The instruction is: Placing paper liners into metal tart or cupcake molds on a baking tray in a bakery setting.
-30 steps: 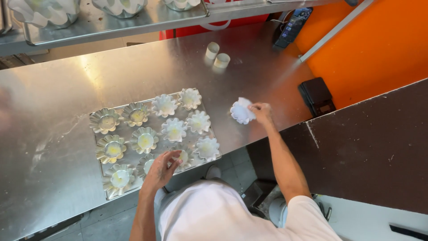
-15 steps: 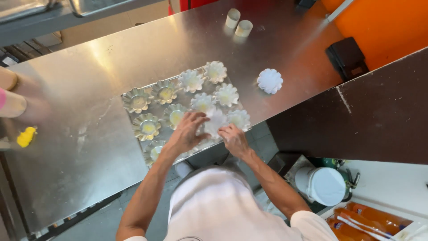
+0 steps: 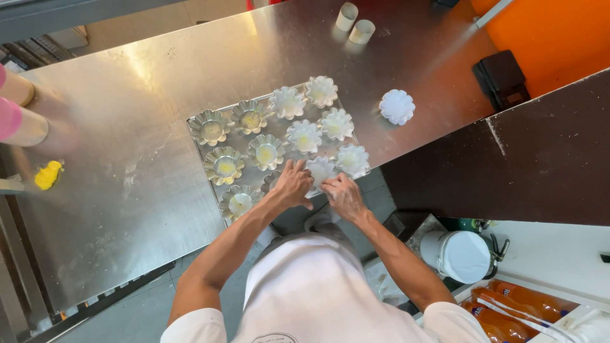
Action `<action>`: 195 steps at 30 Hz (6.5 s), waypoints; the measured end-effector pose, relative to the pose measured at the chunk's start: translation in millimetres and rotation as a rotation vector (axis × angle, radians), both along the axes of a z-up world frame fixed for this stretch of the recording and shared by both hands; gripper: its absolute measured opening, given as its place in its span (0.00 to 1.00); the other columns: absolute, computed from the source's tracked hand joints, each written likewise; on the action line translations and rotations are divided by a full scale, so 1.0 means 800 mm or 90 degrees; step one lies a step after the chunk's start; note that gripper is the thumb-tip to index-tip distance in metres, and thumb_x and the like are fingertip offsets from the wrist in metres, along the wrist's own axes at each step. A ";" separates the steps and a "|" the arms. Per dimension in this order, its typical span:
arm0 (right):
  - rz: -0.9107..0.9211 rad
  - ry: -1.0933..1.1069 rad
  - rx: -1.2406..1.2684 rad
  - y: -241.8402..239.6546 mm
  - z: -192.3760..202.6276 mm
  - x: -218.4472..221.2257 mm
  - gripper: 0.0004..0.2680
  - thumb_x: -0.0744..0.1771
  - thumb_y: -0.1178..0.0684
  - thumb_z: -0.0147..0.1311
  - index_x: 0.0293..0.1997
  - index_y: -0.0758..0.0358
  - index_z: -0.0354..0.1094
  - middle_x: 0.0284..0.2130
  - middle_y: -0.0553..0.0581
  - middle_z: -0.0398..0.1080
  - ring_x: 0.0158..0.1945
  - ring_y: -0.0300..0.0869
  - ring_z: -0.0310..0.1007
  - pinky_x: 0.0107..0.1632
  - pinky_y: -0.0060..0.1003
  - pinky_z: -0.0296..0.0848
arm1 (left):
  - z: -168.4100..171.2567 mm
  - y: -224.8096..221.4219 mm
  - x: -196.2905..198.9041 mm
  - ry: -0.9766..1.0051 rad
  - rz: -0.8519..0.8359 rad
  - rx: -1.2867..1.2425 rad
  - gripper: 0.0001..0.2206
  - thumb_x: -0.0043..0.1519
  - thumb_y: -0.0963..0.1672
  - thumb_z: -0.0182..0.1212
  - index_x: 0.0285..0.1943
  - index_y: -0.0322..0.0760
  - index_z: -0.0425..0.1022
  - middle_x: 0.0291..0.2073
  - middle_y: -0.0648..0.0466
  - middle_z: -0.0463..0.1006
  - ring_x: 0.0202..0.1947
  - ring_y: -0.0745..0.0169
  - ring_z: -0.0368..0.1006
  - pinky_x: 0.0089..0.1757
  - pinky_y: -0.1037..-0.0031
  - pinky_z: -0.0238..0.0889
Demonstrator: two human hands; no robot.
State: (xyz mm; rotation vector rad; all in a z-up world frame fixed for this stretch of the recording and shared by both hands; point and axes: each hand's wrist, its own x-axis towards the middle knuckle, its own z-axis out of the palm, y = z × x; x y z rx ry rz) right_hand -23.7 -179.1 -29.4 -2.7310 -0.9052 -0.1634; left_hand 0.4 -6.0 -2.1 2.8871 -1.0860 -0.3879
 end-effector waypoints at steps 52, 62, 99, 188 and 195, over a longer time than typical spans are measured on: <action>-0.333 0.415 0.423 -0.310 -0.057 0.317 0.07 0.56 0.53 0.60 0.28 0.62 0.68 0.26 0.58 0.68 0.26 0.40 0.66 0.25 0.30 0.66 | -0.010 -0.294 0.174 0.029 0.377 -0.299 0.14 0.49 0.42 0.57 0.44 0.46 0.66 0.34 0.53 0.71 0.39 0.56 0.67 0.37 0.69 0.62; -0.396 0.387 0.625 -0.183 0.005 0.250 0.06 0.57 0.55 0.60 0.31 0.60 0.69 0.26 0.50 0.58 0.24 0.32 0.61 0.24 0.19 0.63 | 0.076 -0.198 0.049 0.158 0.305 -0.354 0.12 0.52 0.43 0.54 0.45 0.38 0.68 0.36 0.46 0.70 0.42 0.49 0.66 0.40 0.65 0.61; 0.287 0.080 -0.023 0.073 0.006 0.059 0.07 0.55 0.60 0.48 0.28 0.52 0.68 0.26 0.46 0.68 0.35 0.42 0.60 0.40 0.35 0.59 | -0.045 0.044 -0.074 0.093 0.321 0.056 0.30 0.34 0.63 0.55 0.39 0.48 0.71 0.34 0.57 0.73 0.47 0.55 0.55 0.44 0.58 0.45; 0.109 0.116 0.415 0.079 0.024 0.131 0.03 0.59 0.60 0.51 0.24 0.57 0.66 0.24 0.50 0.68 0.31 0.44 0.66 0.39 0.33 0.60 | 0.058 0.022 -0.035 0.152 0.386 -0.495 0.03 0.49 0.42 0.56 0.30 0.42 0.68 0.22 0.56 0.71 0.29 0.58 0.68 0.34 0.71 0.62; 0.196 -0.051 0.135 0.138 -0.032 0.099 0.04 0.56 0.50 0.53 0.29 0.48 0.65 0.29 0.40 0.66 0.37 0.38 0.57 0.40 0.32 0.56 | 0.026 0.133 -0.071 -0.015 0.509 -0.465 0.16 0.44 0.45 0.62 0.42 0.46 0.67 0.37 0.56 0.69 0.40 0.57 0.65 0.41 0.71 0.59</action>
